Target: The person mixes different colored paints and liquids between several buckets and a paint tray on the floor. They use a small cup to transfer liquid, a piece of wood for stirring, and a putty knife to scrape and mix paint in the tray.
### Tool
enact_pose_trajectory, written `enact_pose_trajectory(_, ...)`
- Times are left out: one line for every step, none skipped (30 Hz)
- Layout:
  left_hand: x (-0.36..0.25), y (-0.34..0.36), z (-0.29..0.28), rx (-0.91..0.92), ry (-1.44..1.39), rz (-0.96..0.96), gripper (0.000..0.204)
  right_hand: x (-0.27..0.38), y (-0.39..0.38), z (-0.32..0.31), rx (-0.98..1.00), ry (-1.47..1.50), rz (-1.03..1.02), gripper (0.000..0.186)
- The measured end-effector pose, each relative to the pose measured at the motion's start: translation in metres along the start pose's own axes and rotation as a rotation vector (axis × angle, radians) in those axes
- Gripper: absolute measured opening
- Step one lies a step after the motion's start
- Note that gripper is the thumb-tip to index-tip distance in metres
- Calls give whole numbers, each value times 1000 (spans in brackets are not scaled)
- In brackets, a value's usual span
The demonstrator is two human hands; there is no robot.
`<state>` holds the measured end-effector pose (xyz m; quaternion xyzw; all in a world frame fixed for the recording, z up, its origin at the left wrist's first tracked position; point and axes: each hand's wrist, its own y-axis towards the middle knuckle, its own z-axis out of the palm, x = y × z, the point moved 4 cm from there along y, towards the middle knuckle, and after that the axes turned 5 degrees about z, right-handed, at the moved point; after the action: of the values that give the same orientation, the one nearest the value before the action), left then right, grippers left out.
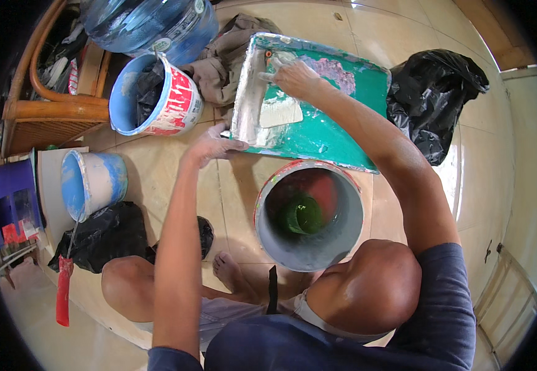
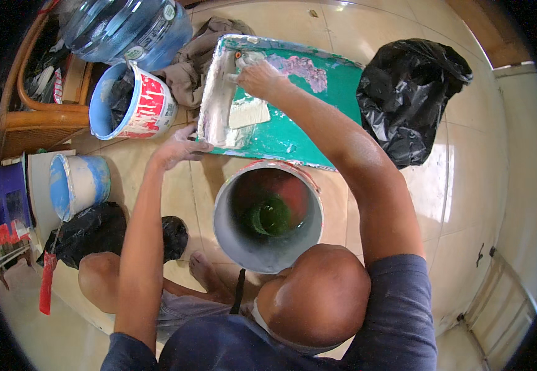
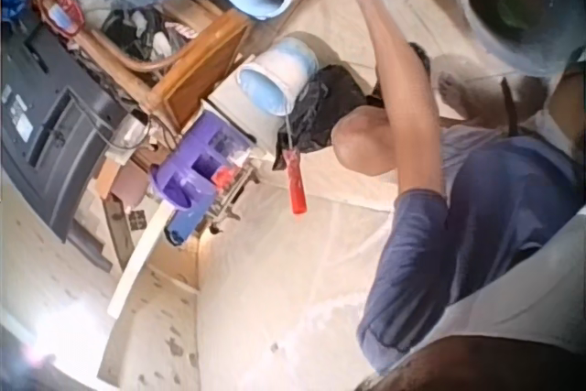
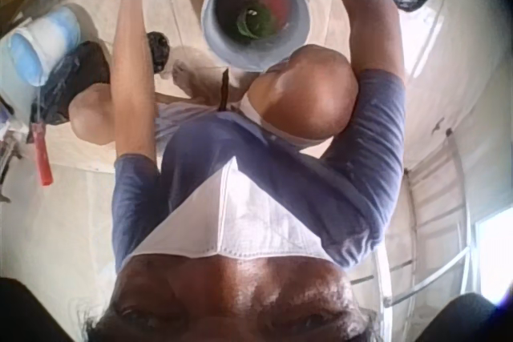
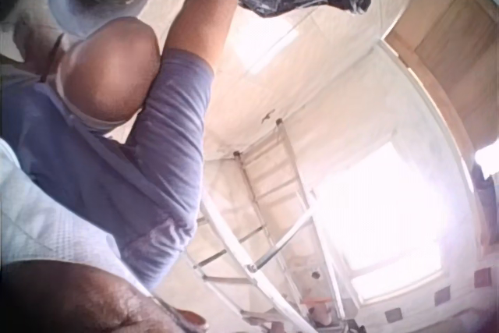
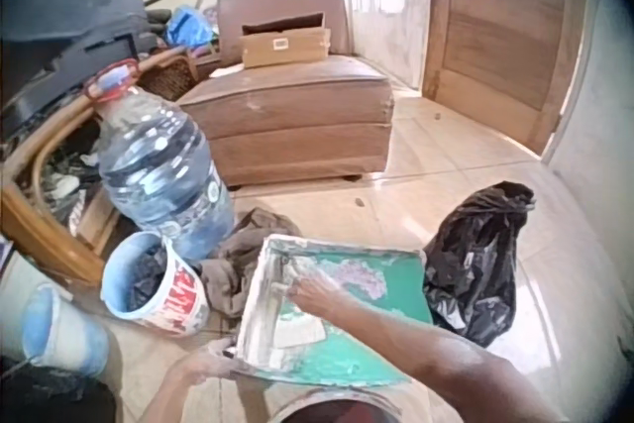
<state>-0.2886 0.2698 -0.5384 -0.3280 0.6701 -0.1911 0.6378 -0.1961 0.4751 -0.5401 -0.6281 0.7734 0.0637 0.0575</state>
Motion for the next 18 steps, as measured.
enact_pose_trajectory(6, -2, 3, -29, -49, -33, 64, 0, 6, 4, 14, -58, -34, 25)
enact_pose_trajectory(13, -3, 10, -57, -97, -65, 62, -3, 10, 8, 20, -58, -30, 23)
enact_pose_trajectory(19, -9, 16, -91, -143, -104, 61, -3, 15, 13, 23, -49, -28, 21)
enact_pose_trajectory(21, -13, 24, -158, -235, -89, 60, -4, 15, 16, 33, -48, -22, 19)
enact_pose_trajectory(26, -11, 34, -166, -311, -93, 58, -5, 14, 20, 35, -50, -36, 19)
enact_pose_trajectory(34, -9, 42, -178, -386, -95, 56, -5, 14, 19, 32, -52, -53, 18)
enact_pose_trajectory(37, -9, 48, -197, -464, -95, 55, -3, 16, 14, 26, -53, -74, 18)
enact_pose_trajectory(40, -8, 56, -183, -521, -88, 52, -2, 17, 10, 26, -75, -89, 17)
enact_pose_trajectory(40, -8, 66, -163, -581, -79, 50, -2, 14, 7, 31, -99, -103, 17)
enact_pose_trajectory(40, -6, 74, -142, -640, -71, 48, -2, 11, 3, 36, -124, -115, 16)
enact_pose_trajectory(44, -1, 78, -138, -684, -51, 46, -4, 9, 0, -13, -148, -137, 17)
enact_pose_trajectory(45, 2, 83, -131, -728, -30, 44, -10, 5, -2, -62, -174, -159, 17)
enact_pose_trajectory(46, 5, 86, -124, -772, -9, 42, -15, -2, -4, -110, -200, -180, 17)
enact_pose_trajectory(50, 7, 89, -120, -832, -58, 35, -23, -10, -4, -115, -206, -182, 18)
enact_pose_trajectory(50, 8, 90, -134, -849, -47, 33, -32, -19, -8, -121, -213, -185, 19)
enact_pose_trajectory(49, 9, 90, -149, -867, -35, 31, -41, -29, -12, -128, -222, -190, 20)
enact_pose_trajectory(47, 10, 90, -164, -885, -24, 29, -50, -40, -14, -53, -167, -166, 22)
enact_pose_trajectory(43, 9, 89, -182, -918, 1, 26, -57, -53, -16, 20, -113, -143, 23)
